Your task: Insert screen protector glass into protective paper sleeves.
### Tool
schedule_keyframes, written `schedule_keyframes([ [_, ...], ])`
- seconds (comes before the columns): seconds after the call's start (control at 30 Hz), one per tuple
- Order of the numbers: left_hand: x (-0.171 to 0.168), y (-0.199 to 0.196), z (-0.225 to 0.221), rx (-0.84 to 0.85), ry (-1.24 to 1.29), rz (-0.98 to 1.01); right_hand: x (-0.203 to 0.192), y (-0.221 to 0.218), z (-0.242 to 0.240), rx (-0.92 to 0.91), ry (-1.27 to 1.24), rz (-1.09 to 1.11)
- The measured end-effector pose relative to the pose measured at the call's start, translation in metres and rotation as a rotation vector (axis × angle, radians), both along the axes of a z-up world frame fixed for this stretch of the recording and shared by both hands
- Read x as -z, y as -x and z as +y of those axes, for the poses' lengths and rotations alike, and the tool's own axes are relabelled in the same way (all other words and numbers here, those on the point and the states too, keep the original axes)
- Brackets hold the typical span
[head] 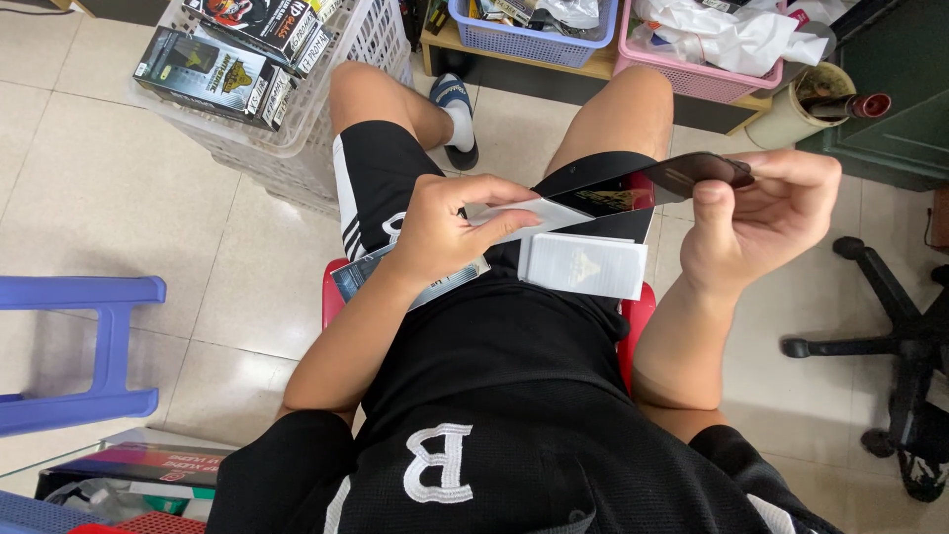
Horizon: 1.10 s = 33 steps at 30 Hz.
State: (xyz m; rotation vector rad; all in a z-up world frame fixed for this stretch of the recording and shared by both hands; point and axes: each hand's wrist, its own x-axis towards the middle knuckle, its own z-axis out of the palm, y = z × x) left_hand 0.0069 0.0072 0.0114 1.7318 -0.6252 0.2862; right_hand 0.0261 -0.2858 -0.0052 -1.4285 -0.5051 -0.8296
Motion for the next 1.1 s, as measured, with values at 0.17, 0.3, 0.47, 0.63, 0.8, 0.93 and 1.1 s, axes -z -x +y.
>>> schedule_keyframes([
  [0.17,0.001,0.000,0.000,-0.021,-0.002,-0.040,-0.012,-0.004,0.018,-0.005,-0.017,-0.054],
  [0.3,0.000,0.002,0.000,-0.024,0.034,-0.053,0.011,-0.009,0.016,-0.007,-0.002,-0.107],
  [0.47,0.003,-0.001,0.003,-0.030,0.087,-0.011,-0.006,-0.003,0.040,-0.196,0.021,-0.043],
  [0.63,0.006,-0.001,0.007,-0.022,0.141,0.016,-0.017,-0.001,0.051,-0.229,0.162,-0.055],
  [0.8,0.005,0.002,0.008,-0.027,0.172,0.042,-0.028,-0.002,0.060,-0.220,0.344,-0.041],
  [0.93,0.004,0.001,0.008,-0.012,0.221,0.046,-0.034,-0.002,0.063,-0.234,0.408,-0.017],
  [1.1,0.006,0.001,0.007,-0.033,0.214,0.057,-0.043,0.000,0.066,-0.300,0.530,0.070],
])
